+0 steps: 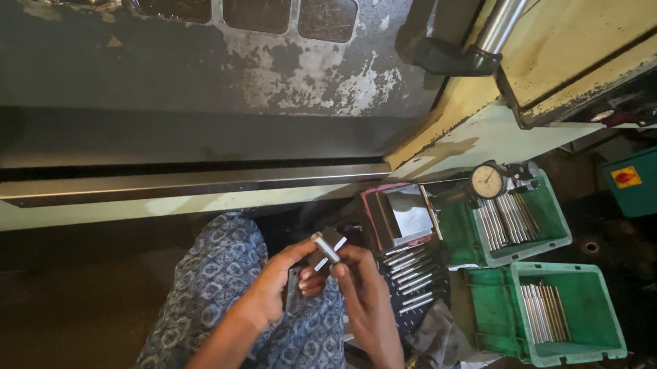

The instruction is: The person opens a machine door and removes a small metal part, then uses a metal rod to rub and clean the surface of the machine door. The person repeats this process with another metal part, rubbing the door surface with the rod before closing the door.

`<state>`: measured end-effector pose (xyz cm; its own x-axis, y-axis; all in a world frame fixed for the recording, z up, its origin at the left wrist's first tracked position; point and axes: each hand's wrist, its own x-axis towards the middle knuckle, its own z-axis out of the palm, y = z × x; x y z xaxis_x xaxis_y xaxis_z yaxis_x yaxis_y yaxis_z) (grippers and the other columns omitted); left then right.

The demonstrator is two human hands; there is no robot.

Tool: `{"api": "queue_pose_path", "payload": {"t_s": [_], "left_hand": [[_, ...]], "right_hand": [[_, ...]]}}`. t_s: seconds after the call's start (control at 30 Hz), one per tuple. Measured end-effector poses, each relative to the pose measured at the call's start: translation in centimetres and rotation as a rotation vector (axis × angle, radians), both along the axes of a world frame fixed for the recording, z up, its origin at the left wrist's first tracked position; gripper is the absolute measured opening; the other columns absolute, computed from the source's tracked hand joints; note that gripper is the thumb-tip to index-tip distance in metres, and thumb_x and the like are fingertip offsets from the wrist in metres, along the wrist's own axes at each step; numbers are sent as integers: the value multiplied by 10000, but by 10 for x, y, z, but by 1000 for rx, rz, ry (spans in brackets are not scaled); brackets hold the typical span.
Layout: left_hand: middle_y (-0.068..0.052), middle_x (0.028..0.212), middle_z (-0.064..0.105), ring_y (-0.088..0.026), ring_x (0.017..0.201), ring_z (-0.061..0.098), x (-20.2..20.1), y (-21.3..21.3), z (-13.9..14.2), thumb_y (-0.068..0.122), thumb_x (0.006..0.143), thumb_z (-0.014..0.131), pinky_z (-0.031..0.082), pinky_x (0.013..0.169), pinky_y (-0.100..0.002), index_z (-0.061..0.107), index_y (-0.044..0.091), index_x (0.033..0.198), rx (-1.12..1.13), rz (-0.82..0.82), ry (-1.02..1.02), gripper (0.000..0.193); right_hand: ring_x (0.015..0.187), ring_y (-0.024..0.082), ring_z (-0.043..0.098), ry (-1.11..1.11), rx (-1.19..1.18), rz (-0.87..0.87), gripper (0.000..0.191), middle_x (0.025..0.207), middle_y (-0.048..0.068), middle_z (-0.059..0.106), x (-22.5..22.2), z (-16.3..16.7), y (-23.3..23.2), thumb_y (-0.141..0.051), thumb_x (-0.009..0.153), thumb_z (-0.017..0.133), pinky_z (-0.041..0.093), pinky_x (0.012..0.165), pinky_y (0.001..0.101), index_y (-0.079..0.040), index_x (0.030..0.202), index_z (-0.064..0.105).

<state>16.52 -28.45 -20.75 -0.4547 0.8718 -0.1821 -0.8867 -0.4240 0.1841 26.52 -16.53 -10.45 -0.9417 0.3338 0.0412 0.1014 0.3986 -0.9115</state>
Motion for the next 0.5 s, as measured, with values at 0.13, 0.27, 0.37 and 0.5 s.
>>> {"api": "queue_pose_path", "payload": {"t_s": [0.13,0.27,0.37,0.5], "left_hand": [[-21,575,465,-118,477,440,-6,-5,3,264,1058,521,362,472,-265,525,61,773,11,-23,130,350],[-7,572,465,-106,486,443,-11,-11,11,274,1067,544,366,482,-260,567,57,792,43,-44,214,351],[18,547,457,-84,454,426,-13,-17,18,260,1035,575,338,444,-240,632,71,849,-59,-64,303,272],[49,593,476,-54,511,447,-17,-19,25,258,1005,593,370,493,-235,686,90,941,-194,-50,338,202]], "right_hand": [[823,116,556,-26,117,-31,272,906,58,644,-1,2,-7,-196,1050,522,495,744,281,-16,1239,599],[771,112,469,-75,-43,33,275,838,31,543,1,1,-7,-241,1104,461,443,683,286,-3,1153,591],[713,108,389,-121,-197,29,292,785,9,463,4,-4,-8,-249,1085,450,357,619,271,-20,1178,606],[736,85,396,-73,-319,39,308,813,-25,462,3,-9,-8,-251,1078,480,359,622,248,14,1169,608]]}}
